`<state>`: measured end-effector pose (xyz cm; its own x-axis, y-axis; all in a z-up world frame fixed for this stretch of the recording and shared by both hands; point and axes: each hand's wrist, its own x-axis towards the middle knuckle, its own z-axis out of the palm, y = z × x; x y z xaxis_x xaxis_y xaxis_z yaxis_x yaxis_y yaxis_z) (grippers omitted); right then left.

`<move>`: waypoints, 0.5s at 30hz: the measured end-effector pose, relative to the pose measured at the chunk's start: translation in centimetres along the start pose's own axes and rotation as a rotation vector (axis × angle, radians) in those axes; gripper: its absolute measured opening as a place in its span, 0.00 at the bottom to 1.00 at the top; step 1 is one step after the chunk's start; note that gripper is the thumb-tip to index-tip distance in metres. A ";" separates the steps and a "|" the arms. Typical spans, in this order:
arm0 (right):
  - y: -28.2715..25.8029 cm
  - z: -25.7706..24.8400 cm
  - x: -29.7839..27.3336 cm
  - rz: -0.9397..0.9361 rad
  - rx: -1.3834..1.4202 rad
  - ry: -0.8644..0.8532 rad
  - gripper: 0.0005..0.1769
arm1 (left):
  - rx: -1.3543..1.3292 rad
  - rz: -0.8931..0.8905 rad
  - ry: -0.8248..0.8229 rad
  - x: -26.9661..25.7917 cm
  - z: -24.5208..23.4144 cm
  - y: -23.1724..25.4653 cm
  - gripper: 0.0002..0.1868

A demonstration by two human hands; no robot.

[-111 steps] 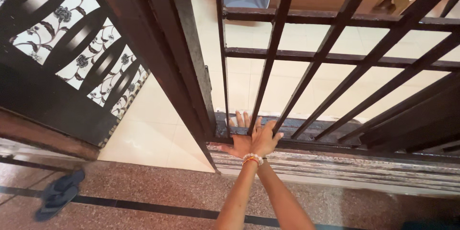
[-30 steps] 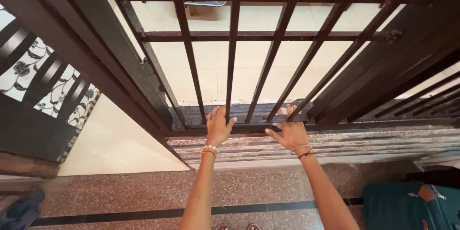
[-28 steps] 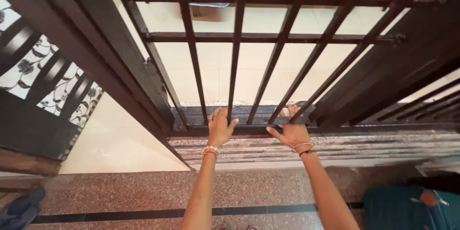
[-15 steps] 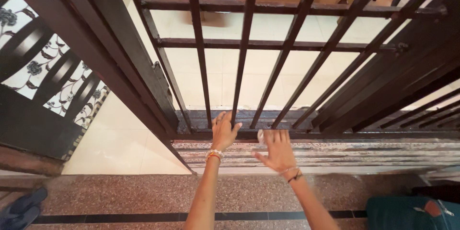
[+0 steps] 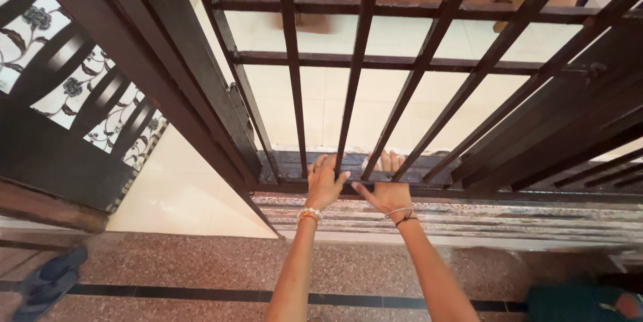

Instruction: The person wipes the lower bars of a dark metal gate with a white cloth. They move along the gate, cleaning the horizontal and vertical bars methodically from left to right.

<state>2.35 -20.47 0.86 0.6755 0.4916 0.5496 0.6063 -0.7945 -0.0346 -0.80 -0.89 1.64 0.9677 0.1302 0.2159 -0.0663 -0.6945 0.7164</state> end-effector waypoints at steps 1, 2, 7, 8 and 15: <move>-0.9 -0.5 -0.3 -0.018 0.014 -0.029 0.51 | 0.001 -0.013 -0.017 -0.1 0.1 -0.1 0.28; -1.8 -1.1 -0.6 -0.039 0.027 -0.055 0.54 | 0.001 -0.024 -0.031 0.0 0.1 -0.2 0.28; -5.1 -4.5 -1.8 -0.039 0.224 -0.180 0.51 | 0.014 0.011 0.001 -0.1 0.1 -0.3 0.29; -5.2 -4.5 -1.6 -0.021 0.232 -0.217 0.51 | 0.014 0.008 0.001 -0.1 0.2 -0.4 0.29; -2.8 2.4 1.8 -0.068 0.151 -0.151 0.53 | 0.005 0.024 0.031 0.1 1.1 -1.4 0.32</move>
<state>2.86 -16.51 -0.06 0.6792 0.5990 0.4241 0.7008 -0.7009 -0.1326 -0.40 -0.66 -0.07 0.9577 0.1353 0.2540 -0.0887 -0.7010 0.7076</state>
